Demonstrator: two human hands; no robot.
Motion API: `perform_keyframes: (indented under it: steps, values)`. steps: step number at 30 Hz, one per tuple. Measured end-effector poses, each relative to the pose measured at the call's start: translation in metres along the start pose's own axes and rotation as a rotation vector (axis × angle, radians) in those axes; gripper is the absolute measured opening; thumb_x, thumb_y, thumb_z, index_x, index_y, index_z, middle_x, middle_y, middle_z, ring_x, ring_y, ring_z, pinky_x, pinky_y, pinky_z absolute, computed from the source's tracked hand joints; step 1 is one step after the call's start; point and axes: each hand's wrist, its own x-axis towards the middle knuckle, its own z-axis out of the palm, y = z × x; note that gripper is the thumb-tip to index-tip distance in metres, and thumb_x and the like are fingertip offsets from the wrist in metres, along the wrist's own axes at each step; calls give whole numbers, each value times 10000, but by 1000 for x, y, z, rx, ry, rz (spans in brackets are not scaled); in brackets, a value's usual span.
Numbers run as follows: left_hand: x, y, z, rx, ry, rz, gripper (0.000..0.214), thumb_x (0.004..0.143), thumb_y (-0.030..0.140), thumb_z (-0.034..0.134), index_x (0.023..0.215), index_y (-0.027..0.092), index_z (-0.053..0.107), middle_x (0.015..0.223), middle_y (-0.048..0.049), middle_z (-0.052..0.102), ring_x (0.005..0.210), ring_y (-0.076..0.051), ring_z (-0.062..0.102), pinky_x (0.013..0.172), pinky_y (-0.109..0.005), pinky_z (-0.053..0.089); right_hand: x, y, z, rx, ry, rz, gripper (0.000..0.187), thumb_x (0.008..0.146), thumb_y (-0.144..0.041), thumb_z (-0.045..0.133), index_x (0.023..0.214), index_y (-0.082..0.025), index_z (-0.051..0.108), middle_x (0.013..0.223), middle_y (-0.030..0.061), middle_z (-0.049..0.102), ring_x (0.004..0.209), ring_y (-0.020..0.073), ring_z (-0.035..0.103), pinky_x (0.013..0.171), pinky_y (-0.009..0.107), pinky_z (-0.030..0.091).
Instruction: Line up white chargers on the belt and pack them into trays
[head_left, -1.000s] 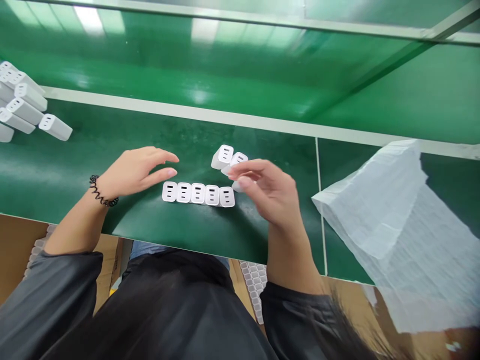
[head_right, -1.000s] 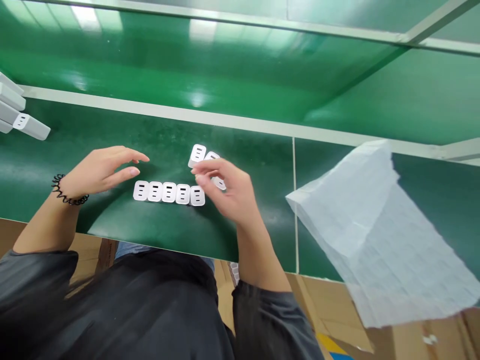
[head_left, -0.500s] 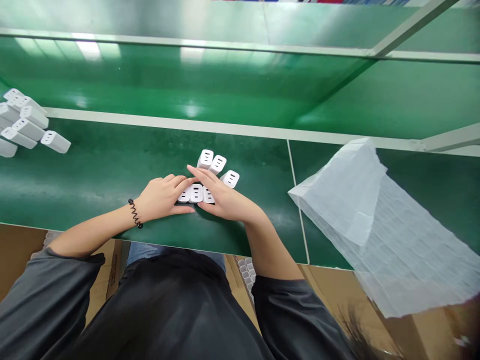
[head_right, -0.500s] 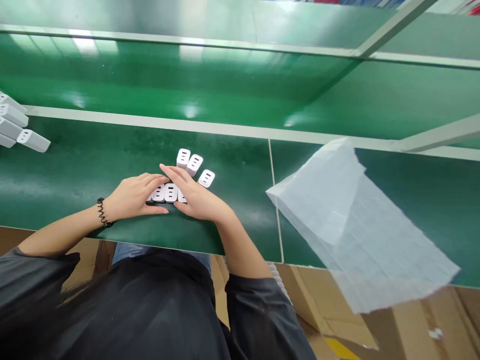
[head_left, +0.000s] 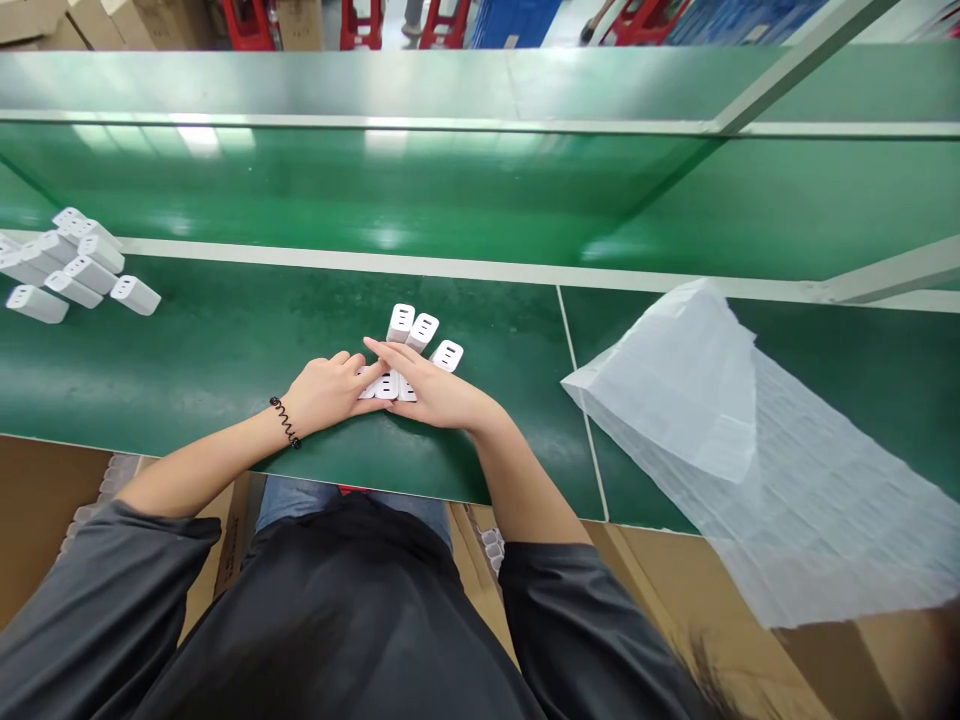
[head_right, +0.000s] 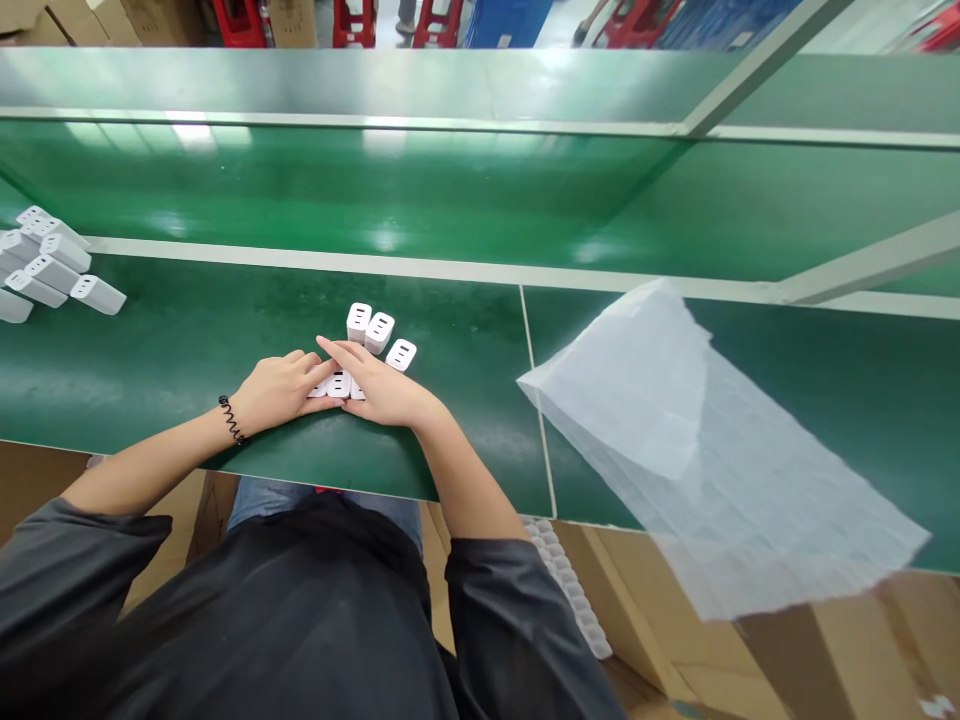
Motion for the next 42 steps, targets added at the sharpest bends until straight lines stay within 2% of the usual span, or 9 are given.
perform_keyframes:
  steps: [3, 6, 9, 12, 17, 25, 30, 38, 42]
  values:
    - [0, -3, 1, -34, 9, -24, 635, 972, 662, 351, 1278, 170, 611, 1006, -147, 683, 896, -262, 643, 608, -285, 417, -1, 1, -2, 14, -59, -17, 946, 819, -162, 601, 1599, -268, 78, 1614, 130, 259, 1501, 275, 273, 1203, 512, 322]
    - [-11, -14, -3, -197, 69, -125, 637, 931, 697, 428, 1306, 211, 597, 1041, -128, 693, 951, -265, 654, 662, -290, 462, -2, 2, -4, 64, -51, 16, 973, 800, -135, 565, 1601, -289, 34, 1605, 132, 277, 1407, 263, 433, 1144, 498, 413]
    - [-34, -26, -8, -687, 292, -353, 727, 828, 778, 514, 1281, 215, 593, 1140, -105, 690, 994, -250, 652, 767, -310, 505, 3, -1, 4, 94, 43, 88, 897, 846, -191, 551, 1599, -288, 73, 1509, 144, 408, 1177, 227, 618, 1058, 494, 494]
    - [-65, -24, -8, -1237, 542, -592, 859, 827, 878, 290, 1252, 182, 561, 966, -90, 700, 775, -199, 653, 663, -309, 518, 13, -9, 26, 95, 174, 104, 707, 909, -317, 564, 1551, -259, 274, 1358, 128, 540, 1094, 224, 640, 1046, 504, 495]
    - [-108, 3, 0, -1835, 674, -834, 751, 882, 825, 190, 1234, 250, 523, 773, -14, 568, 591, -119, 513, 495, -224, 423, 24, -23, 60, 109, 272, 0, 683, 875, -413, 647, 1481, -237, 386, 1453, 169, 433, 1180, 258, 607, 1073, 506, 469]
    - [-151, 29, 13, -2152, 865, -947, 575, 946, 706, 275, 1205, 275, 555, 802, -7, 548, 605, -98, 479, 485, -188, 400, 14, -59, 61, 152, 279, -111, 358, 892, -185, 559, 1242, -260, 577, 934, 16, 660, 807, 175, 681, 769, 360, 586]
    - [-184, 54, 27, -2377, 1128, -916, 666, 906, 784, 323, 995, 208, 646, 668, -15, 606, 513, -119, 556, 459, -222, 468, 22, -134, 80, -90, 36, -443, 548, 909, -330, 659, 1411, -281, 444, 1279, 122, 579, 905, 205, 671, 784, 371, 598]
    - [-278, 90, 65, -2180, 1830, -1151, 598, 859, 727, 548, 906, 149, 694, 787, -66, 738, 706, -175, 709, 664, -258, 575, 76, -226, 179, -473, -290, -838, 598, 824, -172, 659, 1380, -158, 437, 1196, 172, 573, 825, 244, 648, 703, 384, 571]
    - [-324, 92, 75, -2028, 1950, -1214, 648, 808, 755, 592, 989, 143, 702, 846, -90, 759, 780, -221, 729, 706, -292, 584, 98, -257, 236, -487, -398, -946, 583, 752, -157, 660, 1299, -150, 458, 1155, 154, 575, 775, 229, 629, 698, 367, 555]
